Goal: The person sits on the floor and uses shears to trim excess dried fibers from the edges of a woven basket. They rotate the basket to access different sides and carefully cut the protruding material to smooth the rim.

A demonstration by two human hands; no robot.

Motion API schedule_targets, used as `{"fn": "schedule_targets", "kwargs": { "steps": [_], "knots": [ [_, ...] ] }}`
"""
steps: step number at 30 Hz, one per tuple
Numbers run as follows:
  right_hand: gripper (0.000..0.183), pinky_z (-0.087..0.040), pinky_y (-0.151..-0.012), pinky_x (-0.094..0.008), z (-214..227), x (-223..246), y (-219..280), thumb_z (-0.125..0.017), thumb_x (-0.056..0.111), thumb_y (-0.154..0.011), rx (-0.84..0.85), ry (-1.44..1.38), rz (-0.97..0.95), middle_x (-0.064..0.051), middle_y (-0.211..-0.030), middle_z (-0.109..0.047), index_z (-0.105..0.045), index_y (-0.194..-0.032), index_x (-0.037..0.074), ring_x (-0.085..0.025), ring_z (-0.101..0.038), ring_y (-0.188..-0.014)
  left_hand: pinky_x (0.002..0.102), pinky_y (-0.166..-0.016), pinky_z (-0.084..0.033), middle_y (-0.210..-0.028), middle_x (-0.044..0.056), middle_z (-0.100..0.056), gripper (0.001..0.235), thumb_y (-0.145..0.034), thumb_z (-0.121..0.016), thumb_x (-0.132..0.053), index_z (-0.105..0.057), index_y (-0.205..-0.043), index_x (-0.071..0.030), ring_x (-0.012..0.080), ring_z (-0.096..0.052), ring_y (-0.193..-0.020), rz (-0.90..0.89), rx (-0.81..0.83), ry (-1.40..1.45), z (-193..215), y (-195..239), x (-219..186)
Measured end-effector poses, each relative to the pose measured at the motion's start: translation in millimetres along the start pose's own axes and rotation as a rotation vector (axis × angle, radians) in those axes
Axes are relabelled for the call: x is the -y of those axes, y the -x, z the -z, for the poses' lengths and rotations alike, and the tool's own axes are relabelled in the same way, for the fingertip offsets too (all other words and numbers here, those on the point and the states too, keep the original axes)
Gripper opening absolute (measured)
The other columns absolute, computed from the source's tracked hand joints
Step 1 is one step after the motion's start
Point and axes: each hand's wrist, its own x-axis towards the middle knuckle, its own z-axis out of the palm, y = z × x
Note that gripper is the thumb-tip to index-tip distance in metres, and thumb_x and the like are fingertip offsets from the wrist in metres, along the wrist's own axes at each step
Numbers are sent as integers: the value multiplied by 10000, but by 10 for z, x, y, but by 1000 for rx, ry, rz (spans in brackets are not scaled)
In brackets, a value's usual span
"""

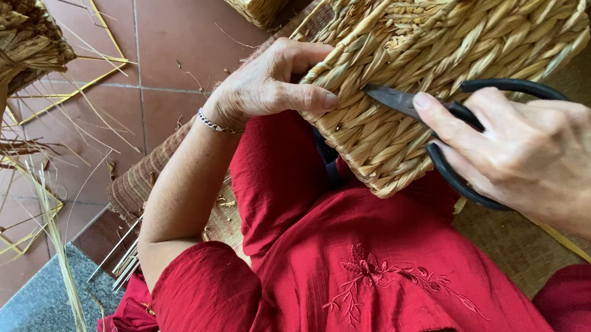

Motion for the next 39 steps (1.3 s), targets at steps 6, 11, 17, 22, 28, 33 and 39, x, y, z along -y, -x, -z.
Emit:
{"fn": "schedule_targets", "kwargs": {
  "steps": [6, 11, 17, 22, 28, 33, 39],
  "knots": [
    [485, -476, -427, -283, 22, -23, -40, -774, 275, -825, 2, -8, -1, -51, -806, -597, -732, -1286, 131, -140, -520, -438, 258, -896, -561, -1082, -6, -718, 503, -920, -755, -230, -650, -1355, 1, 57, -629, -997, -13, 12, 8, 5, -24, -2],
    [428, -454, -388, -263, -32, 16, -68, -722, 227, -910, 89, 86, 6, -32, -722, -556, -737, -1322, 113, -99, -504, -412, 251, -916, -560, -1101, -14, -719, 486, -940, -752, -214, -647, -1359, 6, 50, -630, -1012, -57, 3, -48, 3, -15, 4],
    [420, -418, -372, -219, -18, 200, -51, -638, 78, -951, 100, 306, 62, -43, -681, -536, -716, -1360, 21, -66, -507, -433, 249, -885, -561, -1059, -8, -728, 445, -953, -756, -203, -670, -1332, 13, 51, -620, -979, -38, -6, -67, -17, -27, -7],
    [450, -404, -323, -233, -169, 132, -86, -648, 220, -954, 95, 177, 7, -42, -686, -552, -718, -1377, 82, -49, -485, -392, 256, -889, -580, -1077, -7, -735, 493, -916, -738, -208, -644, -1353, 0, 62, -653, -977, 15, -21, 5, -57, -36, -22],
    [455, -482, -504, -321, 163, 18, -41, -731, 264, -931, -3, 7, -40, -51, -838, -555, -717, -1359, 113, -163, -548, -547, 272, -998, -548, -1217, 20, -713, 563, -971, -742, -240, -562, -1440, 13, 77, -636, -1120, -78, -59, 14, -61, -32, -4],
    [440, -461, -387, -281, 72, -8, -200, -768, 245, -881, -22, 66, -37, -50, -733, -561, -750, -1291, 88, -117, -496, -406, 248, -899, -536, -1079, -11, -687, 468, -1021, -700, -261, -607, -1390, 9, 54, -597, -1006, -52, -110, 6, -108, -29, 11],
    [376, -458, -376, -253, 51, 79, -251, -687, 156, -946, 23, 162, -47, -50, -691, -547, -742, -1307, 68, -82, -516, -409, 240, -803, -520, -983, -39, -658, 359, -1026, -696, -232, -660, -1275, 24, 42, -574, -913, -80, -127, -9, -107, -42, 52]
  ]
}}
